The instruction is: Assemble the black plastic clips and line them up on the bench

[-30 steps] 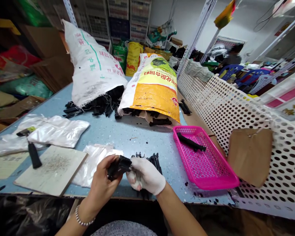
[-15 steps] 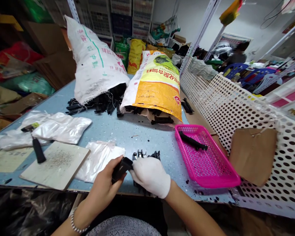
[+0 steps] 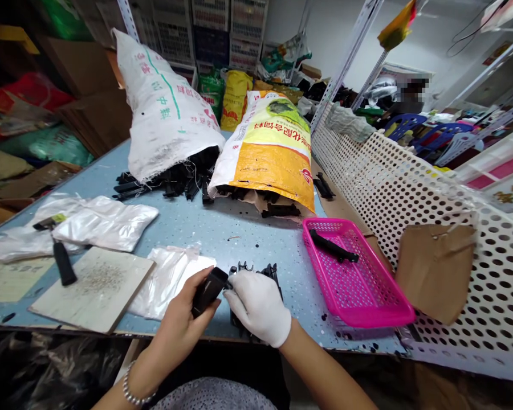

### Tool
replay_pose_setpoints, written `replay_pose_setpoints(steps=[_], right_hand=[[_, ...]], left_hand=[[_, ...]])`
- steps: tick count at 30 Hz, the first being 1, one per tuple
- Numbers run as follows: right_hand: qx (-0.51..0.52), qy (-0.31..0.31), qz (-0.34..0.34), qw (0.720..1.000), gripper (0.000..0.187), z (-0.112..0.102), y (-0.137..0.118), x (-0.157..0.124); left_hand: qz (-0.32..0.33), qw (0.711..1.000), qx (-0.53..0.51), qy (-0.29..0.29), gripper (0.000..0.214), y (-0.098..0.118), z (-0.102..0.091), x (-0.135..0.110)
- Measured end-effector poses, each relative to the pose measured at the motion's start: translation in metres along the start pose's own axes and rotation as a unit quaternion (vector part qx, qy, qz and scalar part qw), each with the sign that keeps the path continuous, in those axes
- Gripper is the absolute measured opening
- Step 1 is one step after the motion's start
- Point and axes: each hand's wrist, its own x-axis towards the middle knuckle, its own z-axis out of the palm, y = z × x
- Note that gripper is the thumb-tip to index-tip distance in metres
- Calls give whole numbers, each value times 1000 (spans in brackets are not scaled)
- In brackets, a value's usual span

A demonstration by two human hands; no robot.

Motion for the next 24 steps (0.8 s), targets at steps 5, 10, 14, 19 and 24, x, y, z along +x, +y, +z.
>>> replay_pose_setpoints(steps=[5, 10, 14, 19, 24], right_hand=[[300, -56, 161, 939, 41, 16, -9, 6], [414, -139, 224, 871, 49, 17, -9, 13], [-6, -45, 12, 999, 34, -3, -5, 18], [39, -9, 57, 998, 52, 6, -8, 23], [153, -115, 76, 979, 62, 13, -6, 25]], left_hand=[[12, 999, 31, -1, 58, -6, 2, -1], [-1, 998, 67, -14, 55, -3, -6, 1], [-47, 999, 17, -19, 54, 2, -9, 5], [-40, 999, 26, -1, 58, -1, -6, 4], [-32, 997, 65, -6, 53, 1, -12, 6]])
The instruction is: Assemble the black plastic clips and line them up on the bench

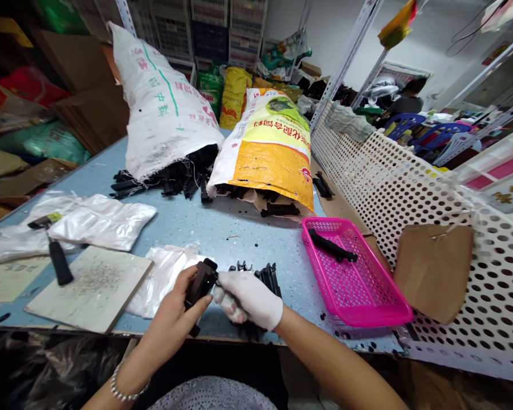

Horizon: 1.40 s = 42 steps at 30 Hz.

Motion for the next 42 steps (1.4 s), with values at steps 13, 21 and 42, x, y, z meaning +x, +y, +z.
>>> replay_pose_setpoints(steps=[13, 21, 42], right_hand=[[98, -69, 93, 988, 60, 6, 19, 8], [-178, -16, 161, 971, 41, -50, 70, 60], [277, -133, -12, 952, 55, -47, 31, 21]], left_hand=[[-49, 998, 21, -41, 54, 2, 4, 4], [-54, 998, 29, -11, 51, -72, 27, 21], [-161, 847, -328, -386, 62, -15, 15, 50]])
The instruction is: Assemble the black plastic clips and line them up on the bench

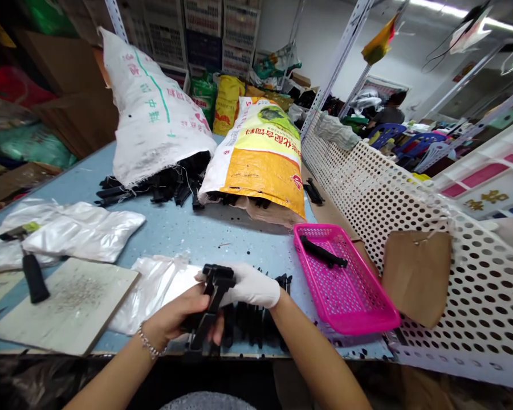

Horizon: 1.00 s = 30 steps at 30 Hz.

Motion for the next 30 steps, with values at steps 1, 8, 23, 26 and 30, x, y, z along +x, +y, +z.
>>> replay_pose_setpoints(steps=[1, 8, 23, 26, 30], right_hand=[[-40, 35, 4, 999, 49, 1, -1, -3], [-369, 237, -29, 899, 21, 25, -12, -16], [-640, 135, -41, 755, 35, 30, -15, -7], [-556, 106, -18, 824, 31, 23, -23, -4], [-202, 99, 74, 971, 32, 26, -28, 1]], left_hand=[[-5, 999, 32, 25, 58, 0, 4, -3], [62, 803, 432, 405, 42, -16, 30, -16], [160, 858, 355, 335, 76, -5, 31, -35], [130, 905, 249, 320, 69, -3, 30, -37], [147, 912, 208, 322, 66, -1, 31, -36]])
